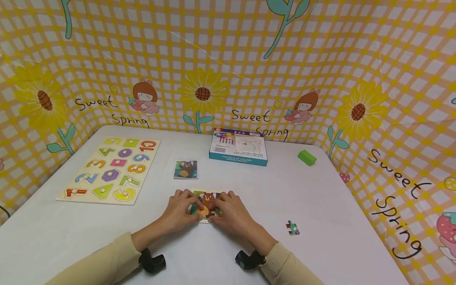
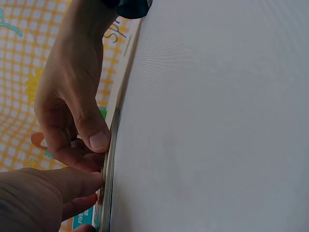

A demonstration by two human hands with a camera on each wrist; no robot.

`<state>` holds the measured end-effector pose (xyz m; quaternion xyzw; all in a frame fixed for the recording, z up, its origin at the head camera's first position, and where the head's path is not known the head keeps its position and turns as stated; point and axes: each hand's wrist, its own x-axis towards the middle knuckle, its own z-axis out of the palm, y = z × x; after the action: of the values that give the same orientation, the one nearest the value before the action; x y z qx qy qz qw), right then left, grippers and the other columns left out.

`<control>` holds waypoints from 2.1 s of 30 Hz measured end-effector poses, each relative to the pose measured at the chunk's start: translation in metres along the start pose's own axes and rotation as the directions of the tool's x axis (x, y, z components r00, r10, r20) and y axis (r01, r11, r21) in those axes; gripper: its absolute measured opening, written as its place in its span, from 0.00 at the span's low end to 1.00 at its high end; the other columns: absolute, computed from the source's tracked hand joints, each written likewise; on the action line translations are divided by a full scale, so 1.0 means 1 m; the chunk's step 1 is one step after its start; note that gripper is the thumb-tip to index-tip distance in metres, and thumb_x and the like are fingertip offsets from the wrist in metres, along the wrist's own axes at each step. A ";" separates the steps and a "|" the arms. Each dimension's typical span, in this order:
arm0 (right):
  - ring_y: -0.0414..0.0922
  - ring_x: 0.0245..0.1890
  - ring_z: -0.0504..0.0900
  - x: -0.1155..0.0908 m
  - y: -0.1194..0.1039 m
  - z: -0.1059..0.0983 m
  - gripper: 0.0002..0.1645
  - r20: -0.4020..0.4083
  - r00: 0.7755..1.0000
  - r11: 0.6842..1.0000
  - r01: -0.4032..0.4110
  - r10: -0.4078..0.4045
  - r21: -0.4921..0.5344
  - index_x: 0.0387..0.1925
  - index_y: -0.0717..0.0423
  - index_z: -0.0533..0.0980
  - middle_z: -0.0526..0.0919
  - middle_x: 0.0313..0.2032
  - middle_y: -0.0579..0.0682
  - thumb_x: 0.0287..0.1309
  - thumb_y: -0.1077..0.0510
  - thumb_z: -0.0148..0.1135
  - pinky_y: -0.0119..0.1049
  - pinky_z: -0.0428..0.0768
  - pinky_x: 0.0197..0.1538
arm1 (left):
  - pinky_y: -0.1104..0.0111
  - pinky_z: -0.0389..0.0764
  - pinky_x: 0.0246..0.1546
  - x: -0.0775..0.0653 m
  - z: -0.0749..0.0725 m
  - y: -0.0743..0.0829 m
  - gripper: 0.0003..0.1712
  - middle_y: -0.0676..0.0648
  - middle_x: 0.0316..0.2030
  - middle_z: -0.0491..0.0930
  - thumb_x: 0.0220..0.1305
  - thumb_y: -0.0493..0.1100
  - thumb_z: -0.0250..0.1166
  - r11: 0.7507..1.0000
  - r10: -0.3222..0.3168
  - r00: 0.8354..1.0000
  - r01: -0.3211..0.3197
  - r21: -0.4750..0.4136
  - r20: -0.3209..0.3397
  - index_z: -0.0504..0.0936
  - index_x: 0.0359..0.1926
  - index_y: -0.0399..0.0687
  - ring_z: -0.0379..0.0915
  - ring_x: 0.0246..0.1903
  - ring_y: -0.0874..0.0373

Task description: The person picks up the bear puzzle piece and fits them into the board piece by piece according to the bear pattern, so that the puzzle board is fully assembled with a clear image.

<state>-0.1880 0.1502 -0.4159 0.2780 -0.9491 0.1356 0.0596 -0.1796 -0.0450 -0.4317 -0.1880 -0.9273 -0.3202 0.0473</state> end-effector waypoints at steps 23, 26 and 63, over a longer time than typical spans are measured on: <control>0.39 0.36 0.65 0.000 -0.001 -0.002 0.12 0.015 1.000 1.000 -0.015 0.015 0.024 0.34 0.44 0.83 0.77 0.35 0.42 0.45 0.47 0.72 0.35 0.64 0.41 | 0.56 0.59 0.44 0.000 0.003 -0.003 0.07 0.51 0.45 0.73 0.49 0.47 0.69 1.000 0.012 1.000 -0.012 0.014 0.005 0.81 0.31 0.58 0.58 0.43 0.55; 0.39 0.36 0.65 -0.002 0.000 -0.004 0.12 0.023 0.999 0.999 -0.023 0.022 0.027 0.34 0.43 0.82 0.77 0.35 0.42 0.44 0.48 0.72 0.36 0.64 0.42 | 0.57 0.59 0.44 0.000 0.003 -0.003 0.07 0.50 0.45 0.73 0.50 0.47 0.69 1.000 0.010 1.000 -0.010 0.012 0.007 0.81 0.31 0.58 0.58 0.43 0.54; 0.45 0.42 0.70 -0.115 0.111 -0.070 0.18 -0.017 0.956 0.956 -0.293 0.293 0.025 0.41 0.49 0.80 0.78 0.39 0.46 0.46 0.50 0.71 0.40 0.69 0.41 | 0.55 0.58 0.45 -0.001 0.001 0.000 0.06 0.49 0.46 0.72 0.50 0.46 0.69 1.000 -0.003 1.000 0.003 -0.018 0.015 0.81 0.31 0.57 0.58 0.45 0.52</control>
<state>-0.1489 0.3191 -0.3957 0.1336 -0.9775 0.1564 0.0456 -0.1782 -0.0444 -0.4326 -0.1894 -0.9250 -0.3271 0.0380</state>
